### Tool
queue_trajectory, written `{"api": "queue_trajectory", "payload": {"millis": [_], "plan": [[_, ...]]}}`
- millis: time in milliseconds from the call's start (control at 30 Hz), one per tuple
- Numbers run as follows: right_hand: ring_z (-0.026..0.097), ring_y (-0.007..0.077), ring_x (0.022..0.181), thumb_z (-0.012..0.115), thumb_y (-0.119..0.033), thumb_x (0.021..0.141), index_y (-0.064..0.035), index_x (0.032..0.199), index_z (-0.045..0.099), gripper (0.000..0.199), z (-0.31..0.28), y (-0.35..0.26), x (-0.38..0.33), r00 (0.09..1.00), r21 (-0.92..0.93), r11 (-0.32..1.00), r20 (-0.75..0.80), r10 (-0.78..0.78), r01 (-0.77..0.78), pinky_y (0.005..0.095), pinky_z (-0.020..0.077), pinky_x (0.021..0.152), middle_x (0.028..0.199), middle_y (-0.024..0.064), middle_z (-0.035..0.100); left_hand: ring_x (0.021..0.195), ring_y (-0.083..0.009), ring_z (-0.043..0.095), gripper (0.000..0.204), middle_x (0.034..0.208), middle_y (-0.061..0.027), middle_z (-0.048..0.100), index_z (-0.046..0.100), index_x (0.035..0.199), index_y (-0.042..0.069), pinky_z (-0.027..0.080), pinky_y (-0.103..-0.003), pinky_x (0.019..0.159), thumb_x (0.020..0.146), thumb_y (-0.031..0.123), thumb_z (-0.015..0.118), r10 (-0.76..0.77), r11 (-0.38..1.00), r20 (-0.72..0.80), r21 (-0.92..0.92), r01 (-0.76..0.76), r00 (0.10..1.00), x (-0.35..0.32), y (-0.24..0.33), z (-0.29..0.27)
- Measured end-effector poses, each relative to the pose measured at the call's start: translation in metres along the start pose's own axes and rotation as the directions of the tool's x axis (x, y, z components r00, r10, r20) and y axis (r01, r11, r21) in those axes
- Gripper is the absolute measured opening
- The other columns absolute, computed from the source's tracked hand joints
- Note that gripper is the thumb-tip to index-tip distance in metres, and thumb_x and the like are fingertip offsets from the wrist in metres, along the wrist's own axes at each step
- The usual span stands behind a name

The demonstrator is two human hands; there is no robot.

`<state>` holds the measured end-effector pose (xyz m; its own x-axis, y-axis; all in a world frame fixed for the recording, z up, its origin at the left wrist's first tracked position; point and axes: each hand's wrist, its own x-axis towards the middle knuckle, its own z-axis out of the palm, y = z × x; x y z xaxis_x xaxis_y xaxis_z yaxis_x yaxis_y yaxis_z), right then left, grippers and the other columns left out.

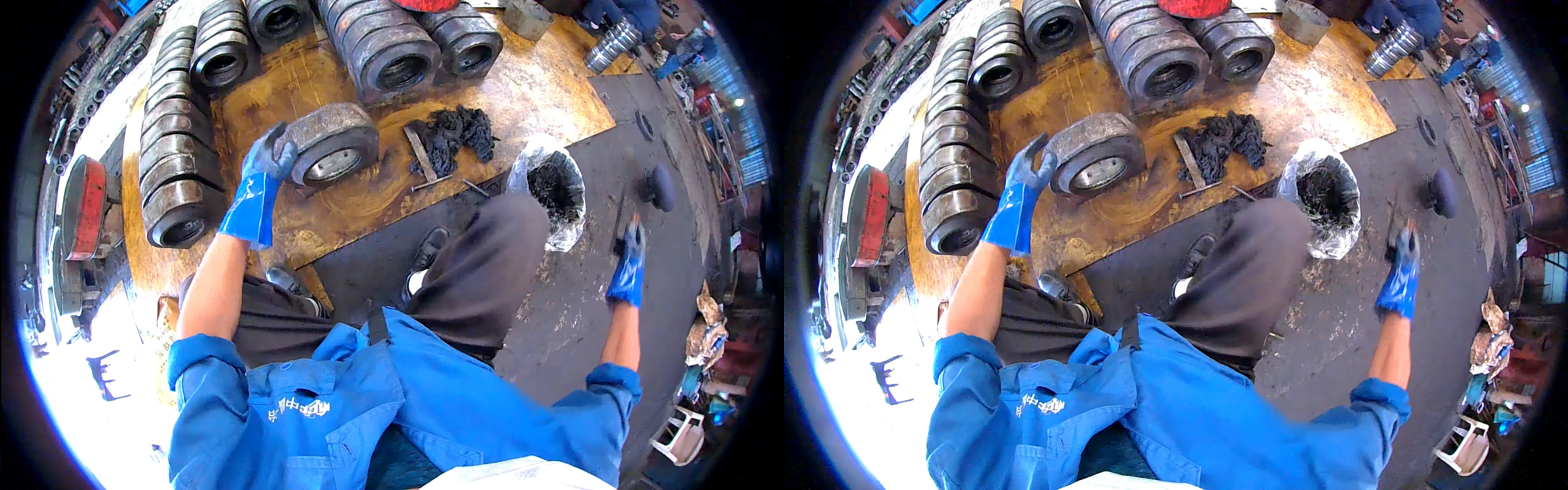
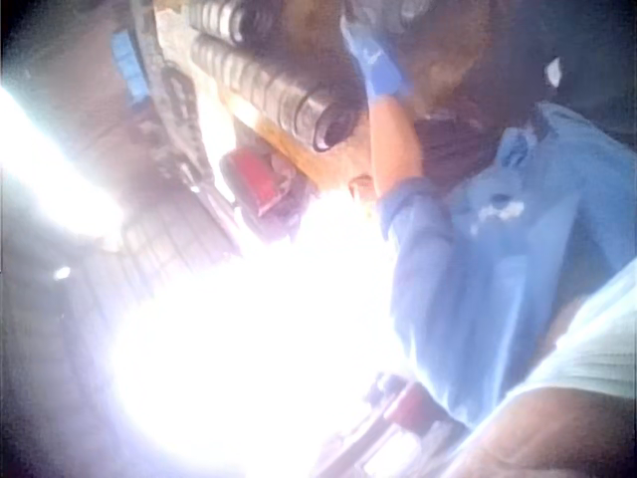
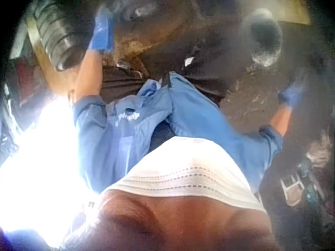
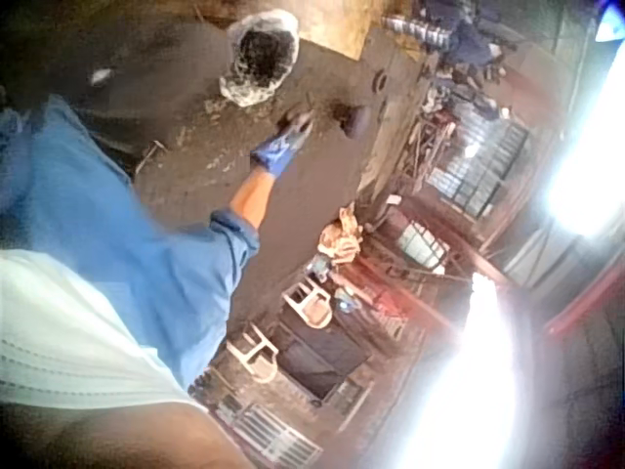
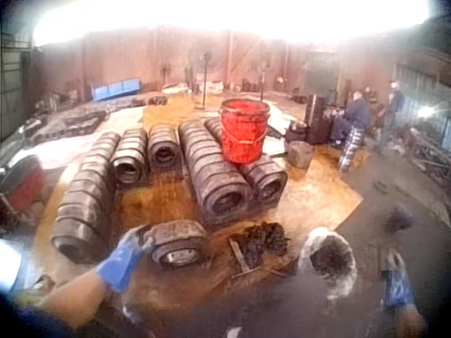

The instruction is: The person sits on the floor and uses a metal file to scrape and clean the surface of a large, dark metal ring. They rotate the ring to access different areas and then use a hammer to tap the ring, likely to dislodge debris or adjust its position.

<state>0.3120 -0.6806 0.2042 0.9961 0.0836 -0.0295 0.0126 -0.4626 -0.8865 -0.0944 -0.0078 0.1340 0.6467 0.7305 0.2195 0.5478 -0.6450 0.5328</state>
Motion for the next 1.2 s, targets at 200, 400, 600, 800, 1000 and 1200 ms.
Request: {"api": "queue_trajectory", "payload": {"millis": [200, 400, 600, 800, 1000, 1200], "plan": [[0.061, 0.0138, 0.098, 0.06, -0.045, 0.104, -0.0084, 0.139, 0.063, 0.051, 0.19, -0.16, 0.037, 0.861, -0.05, 0.975, 0.48, -0.167, 0.217, 0.0302, 0.0499, 0.091, 0.112, 0.002, 0.068, 0.131, -0.0368, 0.058, 0.06, 0.14, -0.0207, 0.062, 0.058, 0.144, 0.01, 0.045, -0.045, 0.111, 0.093, 0.043, 0.063, -0.045, 0.985, 0.085, 0.172, 0.03, 0.995, 0.003, 0.001, 0.011], [0.066, 0.019, 0.093, 0.061, -0.046, 0.1, -0.0039, 0.132, 0.067, 0.053, 0.408, -0.096, 0.063, 0.62, -0.379, 0.823, 0.783, 0.042, 0.423, 0.0332, 0.0529, 0.087, 0.109, 0.0146, 0.072, 0.121, -0.0372, 0.064, 0.051, 0.134, -0.0181, 0.066, 0.064, 0.136, 0.013, 0.05, -0.045, 0.105, 0.091, 0.036, 0.066, -0.046, 0.911, 0.108, 0.412, -0.003, 0.993, 0.012, -0.002, 0.051], [0.07, 0.0241, 0.088, 0.061, -0.046, 0.099, -0.0003, 0.123, 0.071, 0.053, 0.51, -0.025, 0.025, 0.475, -0.524, 0.846, 0.772, 0.422, 0.1, 0.0393, 0.0558, 0.074, 0.107, 0.0141, 0.075, 0.109, -0.0394, 0.068, 0.039, 0.125, -0.0179, 0.069, 0.068, 0.128, 0.016, 0.055, -0.049, 0.094, 0.092, 0.03, 0.065, -0.149, 0.895, 0.165, 0.442, 0.062, 0.975, 0.023, -0.005, 0.052], [0.071, 0.0367, 0.1, 0.056, -0.046, 0.101, -0.002, 0.117, 0.072, 0.049, 0.507, 0.092, 0.092, 0.558, -0.41, 0.673, 0.83, -0.006, 0.616, 0.044, 0.0525, 0.087, 0.106, 0.0219, 0.074, 0.104, -0.0391, 0.069, 0.037, 0.124, -0.0165, 0.069, 0.068, 0.126, 0.018, 0.056, -0.048, 0.093, 0.091, 0.029, 0.066, -0.078, 0.931, 0.078, 0.362, 0.044, 0.994, 0.024, -0.018, 0.065], [0.063, 0.0444, 0.117, 0.061, -0.044, 0.097, -0.0108, 0.133, 0.065, 0.05, 0.565, -0.003, 0.048, 0.569, -0.383, 0.643, 0.816, -0.099, 0.663, 0.0481, 0.0525, 0.095, 0.12, 0.0259, 0.069, 0.107, -0.039, 0.068, 0.037, 0.128, -0.0127, 0.069, 0.066, 0.132, 0.02, 0.055, -0.047, 0.097, 0.097, 0.03, 0.06, -0.136, 0.913, 0.108, 0.399, 0.082, 0.985, 0.02, -0.027, 0.055], [0.071, 0.0368, 0.11, 0.068, -0.034, 0.089, -0.0155, 0.117, 0.076, 0.035, 0.631, -0.058, 0.012, 0.582, -0.556, 0.261, 0.813, -0.029, 0.789, 0.0476, 0.0575, 0.091, 0.117, 0.0175, 0.074, 0.115, -0.0403, 0.065, 0.043, 0.137, -0.0131, 0.064, 0.062, 0.137, 0.018, 0.053, -0.047, 0.101, 0.095, 0.025, 0.061, -0.12, 0.946, 0.14, 0.316, 0.07, 0.983, 0.025, -0.022, 0.055]]}}
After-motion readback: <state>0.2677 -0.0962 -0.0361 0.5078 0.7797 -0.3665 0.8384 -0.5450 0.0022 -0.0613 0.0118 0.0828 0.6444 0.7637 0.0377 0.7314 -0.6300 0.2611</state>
